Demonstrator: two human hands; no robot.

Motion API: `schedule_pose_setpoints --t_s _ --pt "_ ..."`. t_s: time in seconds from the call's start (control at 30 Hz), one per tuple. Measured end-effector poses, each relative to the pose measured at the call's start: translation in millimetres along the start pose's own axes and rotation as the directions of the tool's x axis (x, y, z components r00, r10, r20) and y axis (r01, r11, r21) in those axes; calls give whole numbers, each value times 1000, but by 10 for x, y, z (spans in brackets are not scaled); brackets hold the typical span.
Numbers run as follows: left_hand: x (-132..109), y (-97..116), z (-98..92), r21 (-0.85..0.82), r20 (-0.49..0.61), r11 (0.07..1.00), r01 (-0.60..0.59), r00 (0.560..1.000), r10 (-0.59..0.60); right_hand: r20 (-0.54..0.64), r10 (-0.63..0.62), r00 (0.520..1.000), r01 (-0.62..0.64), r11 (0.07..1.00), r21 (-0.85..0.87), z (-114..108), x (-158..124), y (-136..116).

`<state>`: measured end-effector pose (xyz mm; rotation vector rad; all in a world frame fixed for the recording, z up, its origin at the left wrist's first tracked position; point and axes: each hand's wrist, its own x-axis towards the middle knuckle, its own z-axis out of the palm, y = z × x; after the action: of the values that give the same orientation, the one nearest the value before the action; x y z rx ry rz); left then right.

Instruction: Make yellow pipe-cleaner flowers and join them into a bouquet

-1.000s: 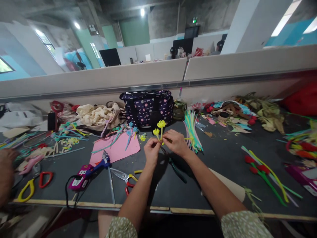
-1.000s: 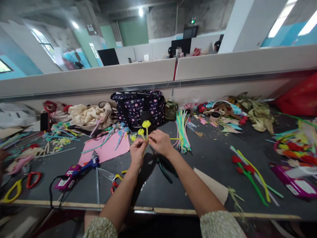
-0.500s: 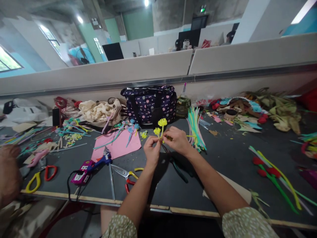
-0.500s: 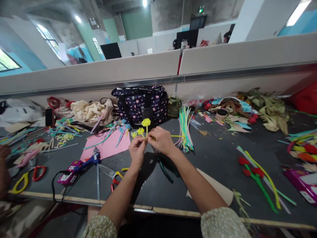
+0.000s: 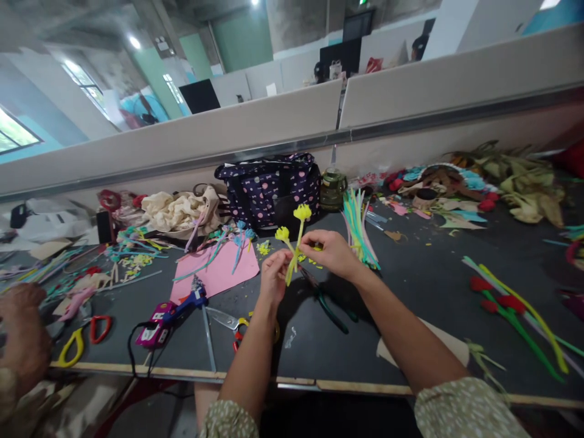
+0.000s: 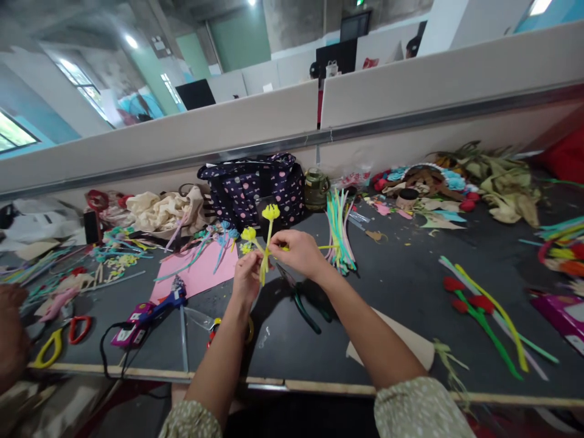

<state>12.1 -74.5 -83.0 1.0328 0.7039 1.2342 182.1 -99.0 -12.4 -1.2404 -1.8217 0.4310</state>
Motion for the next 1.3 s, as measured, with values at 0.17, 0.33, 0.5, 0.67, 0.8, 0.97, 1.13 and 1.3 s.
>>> schedule_pose_setpoints --t_s 0.17,0.33,0.5,0.67,0.8,0.97,1.13,1.3 --pt "-14 41 -65 37 59 999 32 998 -34 45 55 997 -56 998 21 -13 -7 -18" --pt "-21 52 -79 293 84 943 -159 987 140 20 -39 999 43 978 -203 37 -3 -60" --pt "7 100 -66 550 190 753 -361 932 308 5 -153 988 143 916 -375 66 -14 -26" --pt "-14 142 -49 638 211 630 -442 888 409 22 -242 970 222 846 -484 95 -40 -25" --pt "-50 145 -56 568 124 701 -432 887 446 -1 -234 972 211 878 -430 187 -76 -72" --pt "-65 140 -71 521 55 759 -391 903 427 -29 -200 979 180 929 -324 273 -113 -125" --pt "-83 175 -52 573 136 669 -474 859 493 -30 -217 976 190 907 -375 217 -130 -143" --pt "-111 226 -11 587 147 602 -541 802 578 -17 -213 977 180 864 -470 187 -141 -161"
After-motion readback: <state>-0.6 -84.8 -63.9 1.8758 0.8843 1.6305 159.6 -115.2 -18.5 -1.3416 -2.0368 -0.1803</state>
